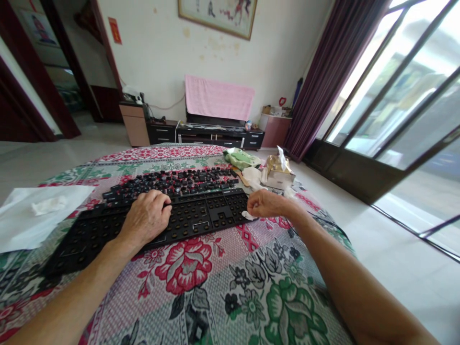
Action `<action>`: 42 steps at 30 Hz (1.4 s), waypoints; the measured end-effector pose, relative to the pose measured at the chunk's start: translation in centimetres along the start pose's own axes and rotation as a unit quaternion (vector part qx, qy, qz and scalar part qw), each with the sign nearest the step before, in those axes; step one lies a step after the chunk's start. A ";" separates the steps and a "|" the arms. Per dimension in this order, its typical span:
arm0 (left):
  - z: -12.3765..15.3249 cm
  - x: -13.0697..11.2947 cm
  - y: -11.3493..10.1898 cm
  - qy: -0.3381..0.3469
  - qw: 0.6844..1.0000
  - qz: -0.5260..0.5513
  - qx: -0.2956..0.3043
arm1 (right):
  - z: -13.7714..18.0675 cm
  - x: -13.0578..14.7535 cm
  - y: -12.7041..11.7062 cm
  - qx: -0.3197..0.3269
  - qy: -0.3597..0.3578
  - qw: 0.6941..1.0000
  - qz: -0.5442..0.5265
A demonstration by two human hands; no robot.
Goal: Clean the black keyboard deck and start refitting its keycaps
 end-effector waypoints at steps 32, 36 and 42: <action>0.0 -0.1 0.0 -0.032 0.999 0.034 0.005 | -3.4 2.5 -0.4 -0.322 -0.045 0.945 0.048; 0.0 -0.2 -0.2 -0.035 0.999 0.032 0.007 | -6.1 4.4 0.9 -0.303 -0.124 0.945 0.023; 0.0 -0.2 -0.3 -0.031 0.999 0.029 0.010 | -8.0 5.9 3.0 -0.242 -0.117 0.960 0.072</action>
Point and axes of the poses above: each hand's wrist, its own z-axis away from the middle knuckle, its own y-axis out of the palm, x = y × z, the point moved 5 cm from there along -z, towards the middle knuckle, and after that the axes turned 3 degrees about -x, right-handed, at the moved point
